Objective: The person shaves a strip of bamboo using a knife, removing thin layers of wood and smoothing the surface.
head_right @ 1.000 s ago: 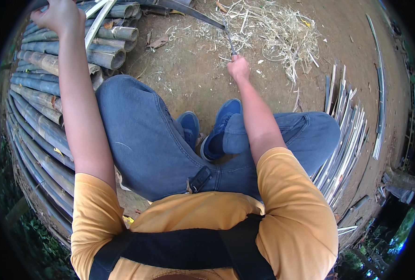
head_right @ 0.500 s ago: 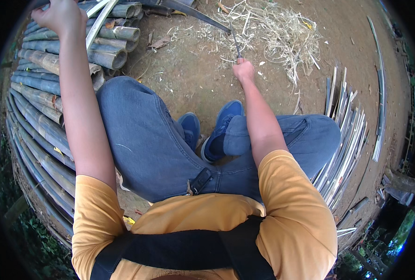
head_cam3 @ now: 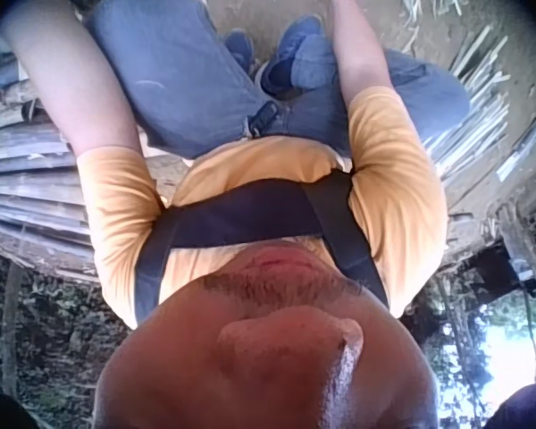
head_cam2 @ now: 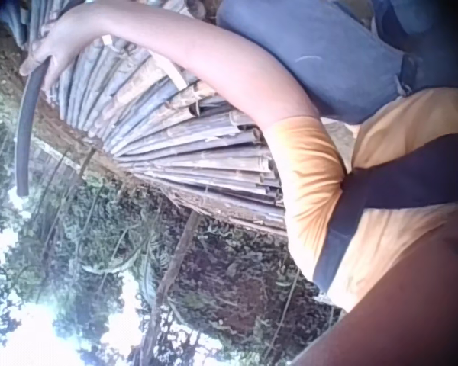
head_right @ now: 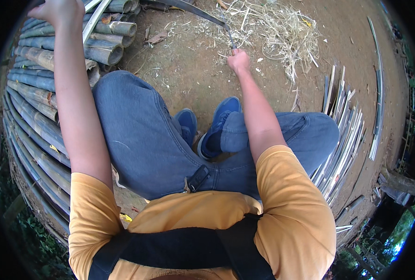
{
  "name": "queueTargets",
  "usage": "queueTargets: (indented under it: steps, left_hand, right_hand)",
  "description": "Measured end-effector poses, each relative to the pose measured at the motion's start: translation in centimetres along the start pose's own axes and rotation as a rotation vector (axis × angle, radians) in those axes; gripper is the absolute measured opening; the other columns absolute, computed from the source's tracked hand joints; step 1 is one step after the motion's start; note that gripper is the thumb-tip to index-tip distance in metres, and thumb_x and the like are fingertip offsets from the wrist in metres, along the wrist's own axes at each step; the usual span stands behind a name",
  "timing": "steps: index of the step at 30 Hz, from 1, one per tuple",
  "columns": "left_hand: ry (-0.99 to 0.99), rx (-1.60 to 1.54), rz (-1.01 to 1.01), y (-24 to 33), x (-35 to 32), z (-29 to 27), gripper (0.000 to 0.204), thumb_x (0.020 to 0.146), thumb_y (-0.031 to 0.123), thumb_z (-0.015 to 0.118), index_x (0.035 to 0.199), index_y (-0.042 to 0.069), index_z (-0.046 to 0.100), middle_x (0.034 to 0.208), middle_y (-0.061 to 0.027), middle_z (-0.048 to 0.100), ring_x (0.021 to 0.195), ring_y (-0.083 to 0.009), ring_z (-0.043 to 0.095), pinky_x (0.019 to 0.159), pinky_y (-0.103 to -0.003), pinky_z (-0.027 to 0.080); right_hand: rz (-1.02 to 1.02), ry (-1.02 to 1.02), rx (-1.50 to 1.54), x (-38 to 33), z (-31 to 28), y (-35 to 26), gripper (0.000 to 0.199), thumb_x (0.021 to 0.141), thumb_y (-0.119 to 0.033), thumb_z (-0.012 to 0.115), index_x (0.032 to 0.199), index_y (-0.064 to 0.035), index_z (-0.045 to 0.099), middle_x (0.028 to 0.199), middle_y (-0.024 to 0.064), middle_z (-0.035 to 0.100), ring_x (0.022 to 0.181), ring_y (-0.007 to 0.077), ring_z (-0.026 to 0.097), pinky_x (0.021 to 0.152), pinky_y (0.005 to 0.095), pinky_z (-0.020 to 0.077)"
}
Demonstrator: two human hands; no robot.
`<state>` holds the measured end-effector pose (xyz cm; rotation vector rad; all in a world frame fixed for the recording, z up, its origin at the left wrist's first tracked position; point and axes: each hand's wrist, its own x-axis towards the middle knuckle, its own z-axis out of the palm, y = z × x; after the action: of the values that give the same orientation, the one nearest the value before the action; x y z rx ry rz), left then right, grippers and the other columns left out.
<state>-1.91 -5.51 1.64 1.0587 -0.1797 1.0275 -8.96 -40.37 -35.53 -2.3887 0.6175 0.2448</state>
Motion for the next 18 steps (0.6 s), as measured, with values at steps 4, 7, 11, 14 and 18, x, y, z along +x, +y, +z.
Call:
queueTargets:
  steps: [4, 7, 11, 14, 18]
  left_hand:
    - [0.037, -0.004, -0.026, 0.3, 0.1, -0.2, 0.022, 0.105, 0.024, 0.053, 0.103, 0.016, 0.032, 0.071, 0.0020, 0.037, 0.053, -0.0091, 0.038, 0.048, -0.028, 0.038]
    - [0.004, 0.004, 0.000, 0.6, -0.4, -0.2, 0.022, 0.105, 0.024, 0.053, 0.103, 0.016, 0.032, 0.071, 0.0019, 0.037, 0.053, -0.0091, 0.037, 0.048, -0.028, 0.038]
    - [0.026, -0.010, -0.029, 0.4, 0.2, 0.1, 0.023, 0.105, 0.023, 0.053, 0.104, 0.016, 0.031, 0.071, 0.0018, 0.037, 0.053, -0.0091, 0.037, 0.048, -0.027, 0.038]
    - [0.028, 0.011, -0.022, 0.0, 0.2, -0.6, 0.022, 0.106, 0.023, 0.052, 0.106, 0.016, 0.031, 0.071, 0.0019, 0.037, 0.053, -0.0091, 0.037, 0.049, -0.027, 0.038]
    - [-0.026, -0.022, -0.021, 0.1, -0.1, 0.0, 0.022, 0.105, 0.023, 0.053, 0.112, 0.016, 0.033, 0.071, 0.0023, 0.037, 0.053, -0.0090, 0.037, 0.049, -0.027, 0.038]
  right_hand:
    - [0.011, 0.005, -0.066, 1.2, -0.5, 0.2, 0.026, 0.090, -0.023, 0.055, 0.100, -0.0035, 0.069, 0.100, 0.0263, 0.069, 0.098, 0.0413, 0.067, 0.086, 0.0480, 0.0505]
    - [0.007, 0.034, -0.073, 0.4, 0.3, -0.5, 0.027, 0.091, -0.025, 0.055, 0.101, -0.0044, 0.069, 0.101, 0.0253, 0.069, 0.098, 0.0412, 0.067, 0.087, 0.0475, 0.0506]
    - [0.072, -0.041, -0.061, 1.9, -0.1, 1.5, 0.031, 0.094, -0.029, 0.054, 0.110, -0.0067, 0.068, 0.109, 0.0242, 0.069, 0.107, 0.0404, 0.065, 0.092, 0.0478, 0.0495]
    - [0.052, -0.069, -0.094, 1.5, -0.4, -0.1, 0.033, 0.096, -0.030, 0.053, 0.115, -0.0077, 0.068, 0.112, 0.0237, 0.069, 0.110, 0.0399, 0.064, 0.095, 0.0475, 0.0491]
    - [0.104, -0.044, -0.082, 1.5, 0.4, 2.6, 0.033, 0.097, -0.030, 0.054, 0.115, -0.0070, 0.068, 0.110, 0.0241, 0.069, 0.108, 0.0403, 0.065, 0.093, 0.0478, 0.0491]
